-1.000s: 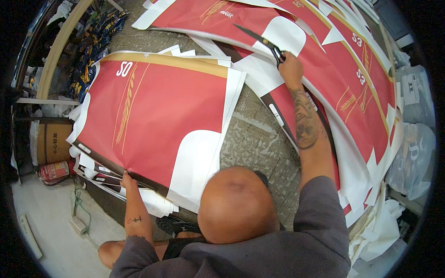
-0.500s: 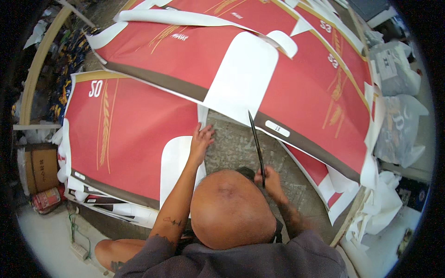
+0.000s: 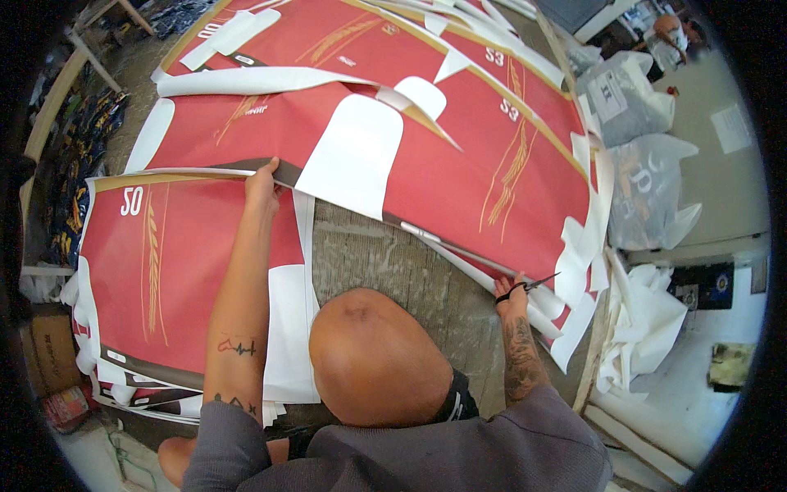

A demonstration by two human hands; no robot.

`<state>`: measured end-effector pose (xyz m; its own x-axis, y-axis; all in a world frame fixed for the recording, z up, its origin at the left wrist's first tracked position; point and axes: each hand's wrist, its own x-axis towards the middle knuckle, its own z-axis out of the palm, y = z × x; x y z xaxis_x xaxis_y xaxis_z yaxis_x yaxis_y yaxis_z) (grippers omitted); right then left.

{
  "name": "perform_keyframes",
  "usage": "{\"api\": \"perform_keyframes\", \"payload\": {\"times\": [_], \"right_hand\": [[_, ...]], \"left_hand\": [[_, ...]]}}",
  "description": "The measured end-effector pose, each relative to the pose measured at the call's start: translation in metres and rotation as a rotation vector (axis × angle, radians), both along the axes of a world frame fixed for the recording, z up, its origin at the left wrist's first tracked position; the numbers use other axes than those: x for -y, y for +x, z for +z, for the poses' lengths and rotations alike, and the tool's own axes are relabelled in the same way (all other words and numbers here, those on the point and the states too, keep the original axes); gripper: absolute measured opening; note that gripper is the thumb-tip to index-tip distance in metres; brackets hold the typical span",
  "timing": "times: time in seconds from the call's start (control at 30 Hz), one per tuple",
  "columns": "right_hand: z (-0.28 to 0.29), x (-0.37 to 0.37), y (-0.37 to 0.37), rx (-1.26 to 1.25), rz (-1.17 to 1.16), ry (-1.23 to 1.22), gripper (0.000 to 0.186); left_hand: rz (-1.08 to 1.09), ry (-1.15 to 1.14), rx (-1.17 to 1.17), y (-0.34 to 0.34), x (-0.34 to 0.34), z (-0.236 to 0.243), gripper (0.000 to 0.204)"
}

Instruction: The person sits on the floor and uses scissors to cut a large sheet of red and white printed material. They repeatedly trim the edges and remove excess white backing, stacking the cut pieces on the floor.

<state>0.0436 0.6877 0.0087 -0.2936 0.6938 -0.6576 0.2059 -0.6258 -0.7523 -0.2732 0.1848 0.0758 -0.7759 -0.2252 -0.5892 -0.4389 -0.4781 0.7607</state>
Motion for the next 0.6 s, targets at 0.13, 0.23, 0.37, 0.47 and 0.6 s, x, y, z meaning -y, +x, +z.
{"api": "perform_keyframes", "payload": {"times": [0.13,0.23,0.37,0.47,0.6], "right_hand": [[-0.014,-0.001,-0.042,0.101,-0.008,-0.046,0.039],[-0.032,0.014,-0.076,0.252,-0.056,0.108,0.011],[0.009,0.032,-0.161,-0.328,-0.102,0.059,0.011],[0.095,0.054,-0.237,-0.405,-0.022,0.114,0.021],[0.21,0.118,-0.267,-0.841,0.291,0.009,0.017]], "left_hand": [[0.055,0.102,-0.087,0.02,0.022,0.018,0.032],[0.073,0.153,-0.163,0.042,0.053,0.005,0.04],[0.251,0.314,-0.056,0.085,0.112,-0.029,0.038],[0.374,0.409,0.0,0.094,0.127,-0.061,0.033],[0.464,0.502,0.064,0.102,0.12,-0.103,0.024]]}}
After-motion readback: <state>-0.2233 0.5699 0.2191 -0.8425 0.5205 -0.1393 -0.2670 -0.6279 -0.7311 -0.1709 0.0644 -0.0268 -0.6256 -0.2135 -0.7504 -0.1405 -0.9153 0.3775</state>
